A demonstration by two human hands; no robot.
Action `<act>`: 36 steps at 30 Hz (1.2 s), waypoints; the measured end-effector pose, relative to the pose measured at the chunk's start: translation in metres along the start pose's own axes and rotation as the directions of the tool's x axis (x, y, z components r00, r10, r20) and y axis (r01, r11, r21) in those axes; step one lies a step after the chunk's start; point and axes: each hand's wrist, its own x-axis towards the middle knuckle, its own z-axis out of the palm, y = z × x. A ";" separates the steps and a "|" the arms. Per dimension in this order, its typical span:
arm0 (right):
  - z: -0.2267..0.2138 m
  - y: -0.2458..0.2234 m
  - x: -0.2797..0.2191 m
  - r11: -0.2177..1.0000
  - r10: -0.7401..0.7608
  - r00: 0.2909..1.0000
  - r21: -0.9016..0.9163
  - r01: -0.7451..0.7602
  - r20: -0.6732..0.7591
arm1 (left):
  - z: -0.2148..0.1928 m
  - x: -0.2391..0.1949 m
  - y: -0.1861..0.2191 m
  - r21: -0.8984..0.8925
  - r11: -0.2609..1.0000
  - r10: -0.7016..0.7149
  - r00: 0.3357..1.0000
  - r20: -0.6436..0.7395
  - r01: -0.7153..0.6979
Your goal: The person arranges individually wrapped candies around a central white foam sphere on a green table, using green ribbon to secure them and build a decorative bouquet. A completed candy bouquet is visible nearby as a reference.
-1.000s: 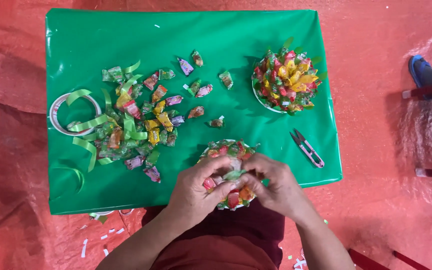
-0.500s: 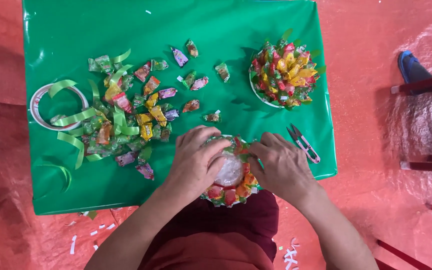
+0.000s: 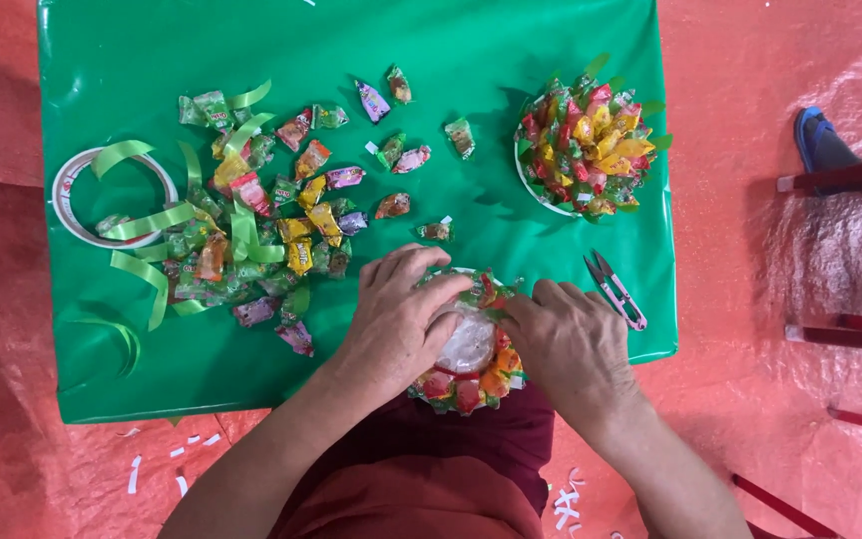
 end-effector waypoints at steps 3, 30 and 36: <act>-0.005 -0.006 -0.002 1.000 0.024 1.000 -0.020 -0.024 0.006 | 0.000 0.002 0.002 0.013 1.000 -0.005 1.000 0.017 0.005; 0.077 0.058 -0.081 0.753 0.507 0.851 0.551 -0.360 -0.137 | -0.160 -0.054 -0.075 0.496 0.837 0.009 0.903 -0.430 0.228; 0.104 0.070 -0.094 0.684 0.537 0.833 0.646 -0.338 -0.133 | -0.145 -0.048 -0.084 0.640 0.748 -0.065 0.979 -0.191 0.175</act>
